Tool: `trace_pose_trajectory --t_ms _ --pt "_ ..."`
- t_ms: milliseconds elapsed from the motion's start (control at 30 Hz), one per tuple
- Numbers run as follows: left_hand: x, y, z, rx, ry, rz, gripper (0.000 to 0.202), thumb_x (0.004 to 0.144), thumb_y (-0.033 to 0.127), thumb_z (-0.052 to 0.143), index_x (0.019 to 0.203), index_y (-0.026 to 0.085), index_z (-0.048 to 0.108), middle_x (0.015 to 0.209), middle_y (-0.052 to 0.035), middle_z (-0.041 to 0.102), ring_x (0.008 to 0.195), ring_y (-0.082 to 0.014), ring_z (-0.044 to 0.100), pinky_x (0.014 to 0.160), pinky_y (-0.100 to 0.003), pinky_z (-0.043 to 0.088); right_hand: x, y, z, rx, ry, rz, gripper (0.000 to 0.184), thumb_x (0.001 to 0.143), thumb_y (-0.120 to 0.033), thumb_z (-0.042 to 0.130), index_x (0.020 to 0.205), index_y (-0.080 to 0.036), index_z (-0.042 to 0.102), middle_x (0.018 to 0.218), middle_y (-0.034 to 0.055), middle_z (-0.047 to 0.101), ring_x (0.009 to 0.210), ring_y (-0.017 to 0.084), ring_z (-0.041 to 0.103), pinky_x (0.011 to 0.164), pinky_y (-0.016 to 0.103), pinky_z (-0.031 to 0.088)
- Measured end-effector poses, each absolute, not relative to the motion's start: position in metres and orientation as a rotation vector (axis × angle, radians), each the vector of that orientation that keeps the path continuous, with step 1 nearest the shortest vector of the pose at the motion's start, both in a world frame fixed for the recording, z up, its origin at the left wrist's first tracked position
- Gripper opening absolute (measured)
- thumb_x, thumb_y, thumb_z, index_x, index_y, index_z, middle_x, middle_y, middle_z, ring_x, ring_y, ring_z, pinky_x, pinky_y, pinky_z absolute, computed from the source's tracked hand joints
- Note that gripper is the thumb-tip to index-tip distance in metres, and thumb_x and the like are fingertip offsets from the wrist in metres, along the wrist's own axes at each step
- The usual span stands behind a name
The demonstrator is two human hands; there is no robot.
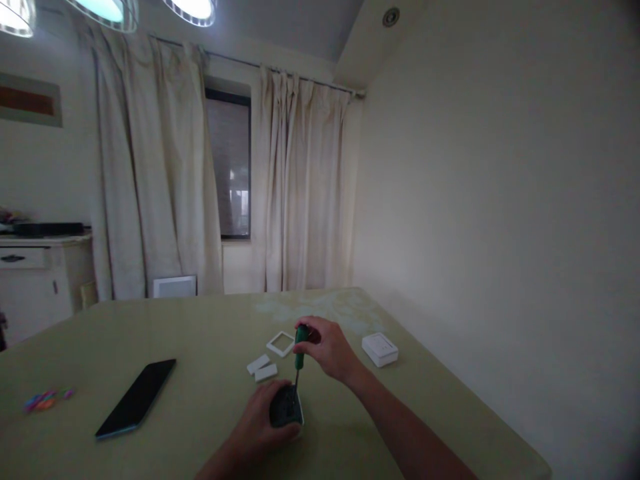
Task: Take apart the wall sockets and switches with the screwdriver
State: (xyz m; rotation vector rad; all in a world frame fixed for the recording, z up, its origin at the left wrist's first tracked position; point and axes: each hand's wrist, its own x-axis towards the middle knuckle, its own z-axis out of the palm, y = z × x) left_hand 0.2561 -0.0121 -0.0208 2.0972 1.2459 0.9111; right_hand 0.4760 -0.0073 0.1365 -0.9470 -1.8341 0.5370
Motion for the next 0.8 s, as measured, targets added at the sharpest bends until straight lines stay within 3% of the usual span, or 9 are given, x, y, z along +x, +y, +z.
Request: trace_pose_trajectory --t_ms 133,300,500,700,800 --pt "0.253 -0.010 -0.009 2.136 1.195 0.837 0.077 0.068 0.042 0.091 0.140 0.024 0.069 0.145 -0.0148 0.072 0.136 -0.0410 0.064 0.121 -0.052 0.048 0.476 -0.005 0.132 -0.942 -1.809 0.532 0.035 0.086 -0.043 0.088 0.110 -0.022 0.077 0.102 0.0047 0.077 0.085 0.020 0.072 0.079 0.032 0.059" --pt "0.254 -0.010 0.008 2.181 1.126 0.748 0.068 0.067 0.038 0.091 0.129 0.024 0.070 0.132 -0.0114 0.074 0.124 -0.0375 0.065 0.112 -0.050 0.052 0.478 -0.007 0.124 -0.900 -1.801 0.607 0.033 0.096 -0.037 0.077 0.125 -0.023 0.071 0.115 0.0057 0.077 0.099 0.021 0.076 0.091 0.035 0.061" --pt "0.249 -0.005 0.021 2.147 1.062 0.638 0.072 0.063 0.036 0.095 0.128 0.022 0.068 0.124 -0.0084 0.073 0.114 -0.0334 0.067 0.103 -0.045 0.056 0.480 -0.013 0.123 -0.814 -1.879 0.722 0.042 0.102 -0.034 0.071 0.143 -0.027 0.067 0.126 0.0080 0.077 0.112 0.022 0.075 0.097 0.038 0.062" --pt "0.243 -0.005 0.017 2.112 1.019 0.610 0.081 0.064 0.038 0.096 0.139 0.023 0.066 0.140 -0.0113 0.068 0.127 -0.0360 0.064 0.115 -0.049 0.051 0.482 -0.009 0.141 -0.690 -2.032 0.874 0.045 0.107 -0.026 0.061 0.152 -0.031 0.063 0.145 0.0087 0.071 0.131 0.024 0.070 0.109 0.041 0.058" --pt "0.241 -0.006 0.012 2.087 1.024 0.615 0.084 0.066 0.040 0.096 0.143 0.025 0.065 0.147 -0.0122 0.066 0.133 -0.0385 0.061 0.120 -0.051 0.048 0.481 -0.003 0.146 -0.685 -2.034 0.924 0.042 0.106 -0.024 0.065 0.148 -0.030 0.067 0.136 0.0078 0.075 0.126 0.023 0.072 0.105 0.038 0.060"
